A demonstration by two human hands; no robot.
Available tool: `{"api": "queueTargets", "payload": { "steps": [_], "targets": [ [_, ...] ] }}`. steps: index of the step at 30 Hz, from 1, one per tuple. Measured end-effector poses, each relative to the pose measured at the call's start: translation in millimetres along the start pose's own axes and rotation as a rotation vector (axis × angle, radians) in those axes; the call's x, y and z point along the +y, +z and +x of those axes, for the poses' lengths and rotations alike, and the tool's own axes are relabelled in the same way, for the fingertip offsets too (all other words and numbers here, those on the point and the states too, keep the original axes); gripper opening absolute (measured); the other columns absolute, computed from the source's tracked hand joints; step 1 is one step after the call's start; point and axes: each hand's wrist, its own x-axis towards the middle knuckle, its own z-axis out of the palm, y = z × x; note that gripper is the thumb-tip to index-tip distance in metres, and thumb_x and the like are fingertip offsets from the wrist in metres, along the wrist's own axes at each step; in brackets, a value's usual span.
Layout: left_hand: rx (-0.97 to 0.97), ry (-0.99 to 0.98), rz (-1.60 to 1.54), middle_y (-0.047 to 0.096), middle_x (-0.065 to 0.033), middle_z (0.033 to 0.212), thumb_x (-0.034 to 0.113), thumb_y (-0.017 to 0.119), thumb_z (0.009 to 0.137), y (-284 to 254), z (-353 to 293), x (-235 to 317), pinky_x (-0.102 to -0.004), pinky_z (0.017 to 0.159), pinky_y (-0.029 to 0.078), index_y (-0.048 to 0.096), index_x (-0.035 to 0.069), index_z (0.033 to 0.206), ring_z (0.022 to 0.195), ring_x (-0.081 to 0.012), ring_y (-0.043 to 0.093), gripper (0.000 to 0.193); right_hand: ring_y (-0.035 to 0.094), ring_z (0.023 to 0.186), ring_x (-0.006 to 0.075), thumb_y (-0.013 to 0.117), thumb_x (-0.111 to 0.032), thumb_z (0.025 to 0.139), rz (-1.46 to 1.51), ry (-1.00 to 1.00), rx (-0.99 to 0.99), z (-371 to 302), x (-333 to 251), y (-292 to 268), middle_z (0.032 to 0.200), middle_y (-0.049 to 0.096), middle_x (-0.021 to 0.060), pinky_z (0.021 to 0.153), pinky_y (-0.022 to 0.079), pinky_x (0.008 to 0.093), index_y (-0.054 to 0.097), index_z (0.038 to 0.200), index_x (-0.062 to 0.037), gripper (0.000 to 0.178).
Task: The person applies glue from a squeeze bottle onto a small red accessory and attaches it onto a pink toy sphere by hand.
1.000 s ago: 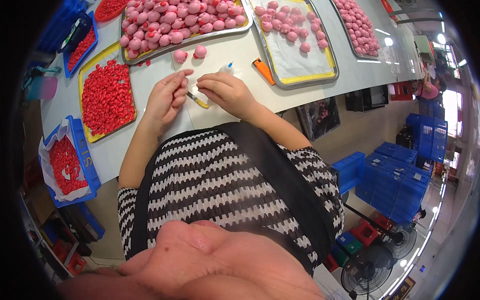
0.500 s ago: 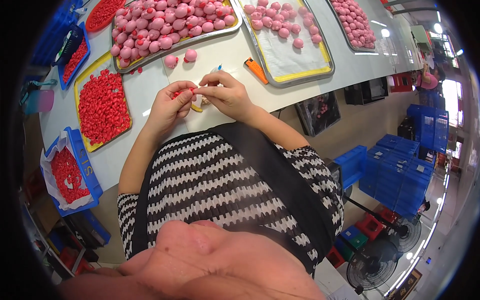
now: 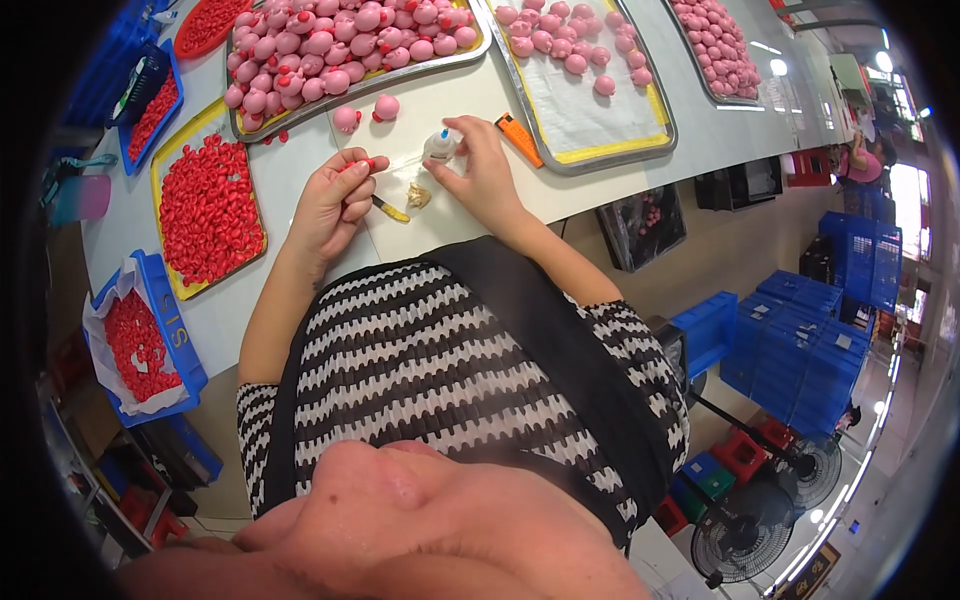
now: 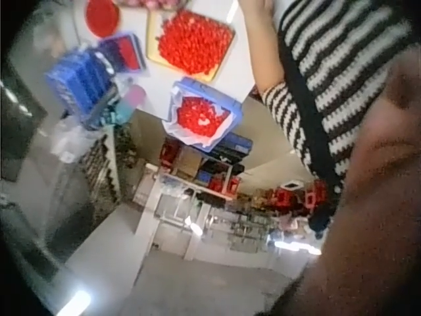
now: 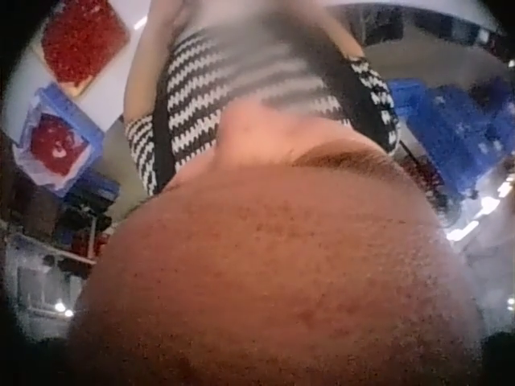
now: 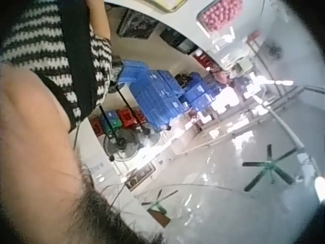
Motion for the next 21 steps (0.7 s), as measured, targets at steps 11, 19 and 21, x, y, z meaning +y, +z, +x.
{"api": "queueTargets", "payload": {
  "steps": [11, 19, 21],
  "targets": [
    [0.087, 0.081, 0.005, 0.051, -0.0028, 0.078, 0.011, 0.056, 0.089, 0.7, -0.6, 0.4, -0.0155, 0.042, 0.025, 0.055, -0.002, 0.108, 0.052, -0.0037, 0.034, 0.023, 0.055, 0.09, 0.0128, 0.061, -0.009, 0.083, 0.257, 0.148, -0.24, -5.2, 4.4, -0.7, 0.108, 0.058, 0.0085, 0.077, 0.045, 0.0257, 0.053, 0.109, 0.0012, 0.029],
    [0.138, 0.236, 0.384, 0.059, -0.0035, 0.084, 0.014, 0.059, 0.088, 2.0, -1.3, -4.3, -0.0167, 0.044, 0.028, 0.056, -0.003, 0.113, 0.055, -0.0021, 0.036, 0.031, 0.055, 0.101, 0.0155, 0.054, -0.008, 0.09, 0.56, 0.201, -0.291, -9.4, 2.6, 2.9, 0.109, 0.057, 0.0121, 0.086, 0.043, 0.0284, 0.043, 0.119, 0.0026, 0.033],
    [0.151, 0.276, 0.478, 0.061, -0.004, 0.086, 0.014, 0.059, 0.088, 3.5, -3.1, -4.9, -0.0162, 0.045, 0.029, 0.056, -0.003, 0.115, 0.055, -0.0016, 0.037, 0.032, 0.055, 0.098, 0.0147, 0.056, -0.009, 0.089, 0.597, 0.16, -0.232, -9.5, -0.1, 1.6, 0.105, 0.057, 0.0107, 0.085, 0.044, 0.0278, 0.042, 0.117, 0.0019, 0.033]
  ]
}}
